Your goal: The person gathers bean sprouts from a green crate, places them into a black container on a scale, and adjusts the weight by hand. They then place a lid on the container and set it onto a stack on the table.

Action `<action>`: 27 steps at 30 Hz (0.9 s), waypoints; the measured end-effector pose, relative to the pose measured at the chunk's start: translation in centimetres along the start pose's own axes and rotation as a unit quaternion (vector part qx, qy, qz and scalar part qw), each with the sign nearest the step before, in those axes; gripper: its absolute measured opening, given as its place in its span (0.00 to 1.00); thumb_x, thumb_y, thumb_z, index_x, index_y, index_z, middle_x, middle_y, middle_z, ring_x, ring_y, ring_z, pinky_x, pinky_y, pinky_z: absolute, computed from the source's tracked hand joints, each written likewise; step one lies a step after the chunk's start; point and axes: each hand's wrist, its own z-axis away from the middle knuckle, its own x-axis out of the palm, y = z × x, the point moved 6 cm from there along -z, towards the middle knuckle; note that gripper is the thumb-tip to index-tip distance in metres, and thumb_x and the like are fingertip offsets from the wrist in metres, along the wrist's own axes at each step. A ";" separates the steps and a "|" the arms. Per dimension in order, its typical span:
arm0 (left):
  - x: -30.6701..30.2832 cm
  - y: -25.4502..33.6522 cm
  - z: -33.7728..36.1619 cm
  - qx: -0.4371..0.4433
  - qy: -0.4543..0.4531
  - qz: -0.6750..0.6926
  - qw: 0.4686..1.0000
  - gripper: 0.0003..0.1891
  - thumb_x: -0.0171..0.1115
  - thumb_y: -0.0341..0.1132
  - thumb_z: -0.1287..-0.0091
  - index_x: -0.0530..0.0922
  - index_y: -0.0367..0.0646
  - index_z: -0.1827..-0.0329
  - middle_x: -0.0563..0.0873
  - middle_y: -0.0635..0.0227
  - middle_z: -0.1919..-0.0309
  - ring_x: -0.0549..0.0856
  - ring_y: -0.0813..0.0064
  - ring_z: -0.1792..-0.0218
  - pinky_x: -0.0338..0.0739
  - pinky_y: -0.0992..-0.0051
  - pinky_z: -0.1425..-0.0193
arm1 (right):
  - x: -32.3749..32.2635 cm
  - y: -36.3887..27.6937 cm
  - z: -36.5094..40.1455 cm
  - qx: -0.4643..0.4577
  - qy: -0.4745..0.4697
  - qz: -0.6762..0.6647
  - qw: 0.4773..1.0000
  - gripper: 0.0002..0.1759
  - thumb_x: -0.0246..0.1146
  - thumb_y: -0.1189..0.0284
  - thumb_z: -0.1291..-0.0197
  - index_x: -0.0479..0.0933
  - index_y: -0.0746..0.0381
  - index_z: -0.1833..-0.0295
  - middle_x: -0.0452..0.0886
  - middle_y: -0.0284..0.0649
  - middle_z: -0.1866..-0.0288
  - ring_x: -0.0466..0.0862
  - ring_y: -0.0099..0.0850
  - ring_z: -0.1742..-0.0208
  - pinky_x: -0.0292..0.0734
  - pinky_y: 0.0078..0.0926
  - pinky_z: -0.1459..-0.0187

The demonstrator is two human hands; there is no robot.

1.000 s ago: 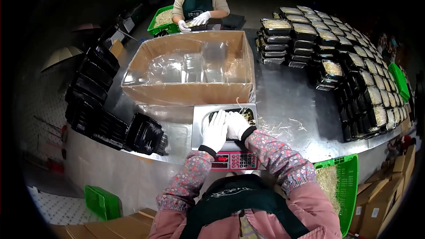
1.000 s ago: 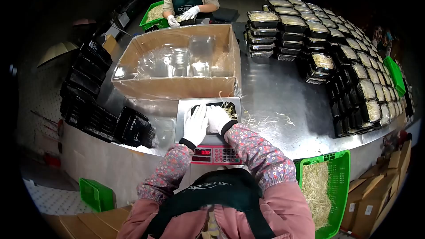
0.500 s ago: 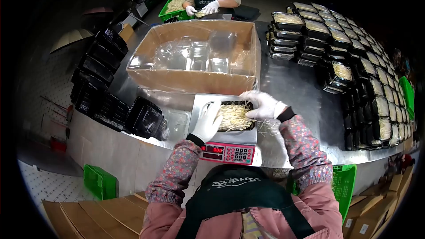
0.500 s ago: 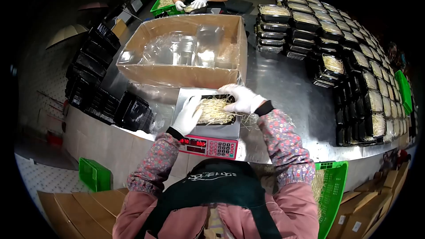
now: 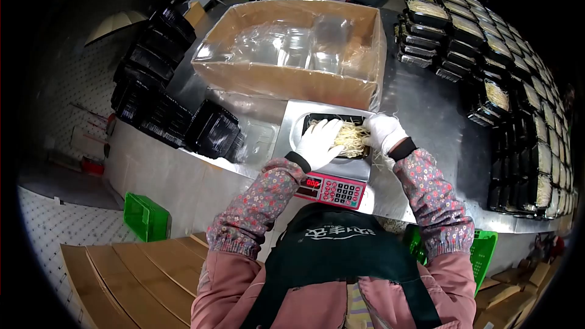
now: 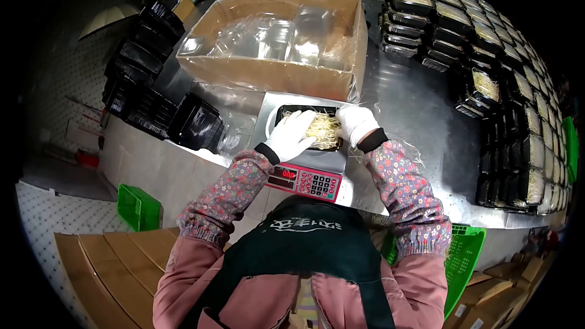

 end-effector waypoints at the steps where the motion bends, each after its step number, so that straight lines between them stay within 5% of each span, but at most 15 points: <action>1: 0.3 -0.3 -0.2 -0.002 0.000 0.004 1.000 0.35 0.60 0.47 0.32 0.65 0.35 0.27 0.72 0.48 0.32 0.71 0.49 0.32 0.64 0.56 0.27 | 0.3 0.0 0.4 -0.001 0.004 -0.032 0.999 0.09 0.67 0.66 0.49 0.84 0.61 0.67 0.85 0.48 0.67 0.87 0.46 0.60 0.83 0.41 0.57; 3: 0.8 -0.7 -0.7 -0.004 0.009 0.005 1.000 0.36 0.61 0.50 0.34 0.67 0.38 0.28 0.76 0.54 0.35 0.74 0.52 0.34 0.69 0.54 0.32 | 2.8 0.5 0.3 0.029 0.076 0.035 0.996 0.08 0.61 0.67 0.46 0.85 0.57 0.69 0.85 0.45 0.71 0.87 0.46 0.64 0.83 0.43 0.61; 10: 0.7 -0.5 -0.7 -0.012 0.005 0.028 1.000 0.37 0.65 0.47 0.36 0.66 0.39 0.27 0.76 0.54 0.34 0.75 0.50 0.35 0.69 0.54 0.31 | -5.5 4.4 2.1 0.060 0.075 -0.139 0.986 0.07 0.70 0.66 0.47 0.87 0.57 0.66 0.86 0.47 0.68 0.85 0.48 0.65 0.81 0.40 0.61; 13: -0.5 -0.8 -0.4 -0.048 0.053 0.148 0.986 0.41 0.70 0.47 0.41 0.66 0.39 0.26 0.75 0.52 0.33 0.74 0.48 0.35 0.67 0.55 0.29 | -10.2 3.2 2.6 0.048 0.100 -0.266 0.958 0.09 0.71 0.68 0.43 0.86 0.63 0.63 0.86 0.47 0.70 0.87 0.38 0.68 0.81 0.32 0.61; 16: -3.2 -1.1 0.6 -0.064 0.112 0.204 0.970 0.45 0.76 0.45 0.47 0.65 0.37 0.27 0.76 0.50 0.36 0.75 0.51 0.36 0.63 0.56 0.26 | -8.9 0.9 1.5 0.018 0.131 -0.475 0.870 0.10 0.71 0.70 0.39 0.86 0.67 0.58 0.88 0.39 0.66 0.85 0.22 0.63 0.80 0.22 0.59; 18: -3.1 -2.7 2.1 -0.108 0.171 0.289 0.936 0.46 0.79 0.41 0.50 0.65 0.35 0.28 0.76 0.50 0.39 0.75 0.53 0.37 0.66 0.58 0.29 | -6.7 -1.2 0.6 0.023 0.130 -0.460 0.878 0.09 0.72 0.73 0.40 0.86 0.66 0.57 0.88 0.41 0.62 0.86 0.26 0.60 0.81 0.24 0.56; 19: -4.3 -2.5 2.1 -0.146 0.118 0.385 0.903 0.47 0.81 0.39 0.52 0.65 0.34 0.29 0.76 0.49 0.38 0.75 0.53 0.36 0.69 0.60 0.31 | -4.4 -1.4 -0.1 0.042 0.127 -0.451 0.882 0.10 0.72 0.71 0.41 0.86 0.65 0.56 0.88 0.43 0.62 0.87 0.30 0.59 0.81 0.27 0.54; 21: -6.0 -2.4 3.5 -0.146 0.133 0.291 0.936 0.49 0.81 0.35 0.50 0.61 0.30 0.27 0.72 0.50 0.33 0.73 0.58 0.31 0.68 0.64 0.27 | 0.3 -1.2 -1.3 -0.003 0.133 -0.216 0.967 0.14 0.69 0.66 0.41 0.86 0.63 0.54 0.87 0.47 0.59 0.87 0.42 0.55 0.81 0.36 0.49; 23: -6.5 -2.8 4.6 -0.146 0.130 0.263 0.945 0.50 0.81 0.35 0.51 0.60 0.28 0.27 0.71 0.48 0.32 0.71 0.56 0.30 0.66 0.63 0.26 | 2.9 -0.4 -0.8 0.006 0.096 -0.218 0.971 0.20 0.66 0.66 0.41 0.81 0.63 0.45 0.84 0.51 0.52 0.82 0.47 0.46 0.76 0.38 0.41; 27: -5.6 -2.1 3.9 -0.067 0.109 0.216 0.968 0.52 0.81 0.35 0.52 0.58 0.27 0.27 0.70 0.44 0.31 0.68 0.51 0.28 0.62 0.61 0.24 | -0.4 -1.6 1.0 -0.007 0.168 -0.289 0.942 0.22 0.64 0.69 0.40 0.78 0.66 0.42 0.83 0.56 0.50 0.81 0.51 0.44 0.74 0.41 0.40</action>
